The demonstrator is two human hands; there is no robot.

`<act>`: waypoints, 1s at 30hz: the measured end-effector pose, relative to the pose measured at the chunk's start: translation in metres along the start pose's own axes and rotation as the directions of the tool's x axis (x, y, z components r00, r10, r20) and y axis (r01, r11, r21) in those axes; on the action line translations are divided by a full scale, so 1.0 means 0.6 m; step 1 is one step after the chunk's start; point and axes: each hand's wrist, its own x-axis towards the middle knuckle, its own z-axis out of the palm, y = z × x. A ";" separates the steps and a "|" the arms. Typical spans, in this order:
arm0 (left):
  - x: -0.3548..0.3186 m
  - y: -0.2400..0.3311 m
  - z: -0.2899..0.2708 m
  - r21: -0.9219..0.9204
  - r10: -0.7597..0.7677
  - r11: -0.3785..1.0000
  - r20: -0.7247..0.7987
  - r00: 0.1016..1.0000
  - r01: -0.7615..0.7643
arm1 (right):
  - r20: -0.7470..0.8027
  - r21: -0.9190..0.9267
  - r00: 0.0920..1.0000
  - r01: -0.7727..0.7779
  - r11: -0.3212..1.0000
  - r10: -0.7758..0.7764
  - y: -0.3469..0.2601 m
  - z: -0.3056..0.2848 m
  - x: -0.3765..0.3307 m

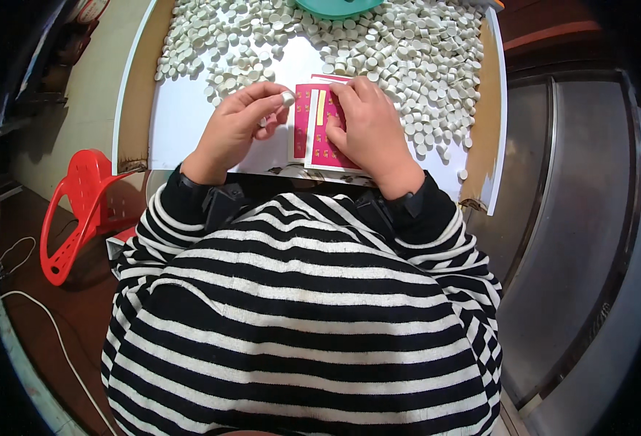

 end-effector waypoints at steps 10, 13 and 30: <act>-0.008 -0.015 0.018 -0.242 -0.081 0.965 0.082 0.993 0.099 | -0.023 0.062 0.999 0.041 0.997 -0.039 0.018 0.015 -0.003; -0.001 -0.028 0.021 -0.152 -0.055 0.987 0.021 0.998 0.057 | -0.053 0.086 0.999 0.014 0.996 -0.009 0.013 0.014 0.004; 0.036 -0.048 0.043 0.823 0.484 0.439 0.122 0.866 -0.361 | -0.139 0.105 0.988 0.089 0.990 -0.074 0.022 0.024 -0.003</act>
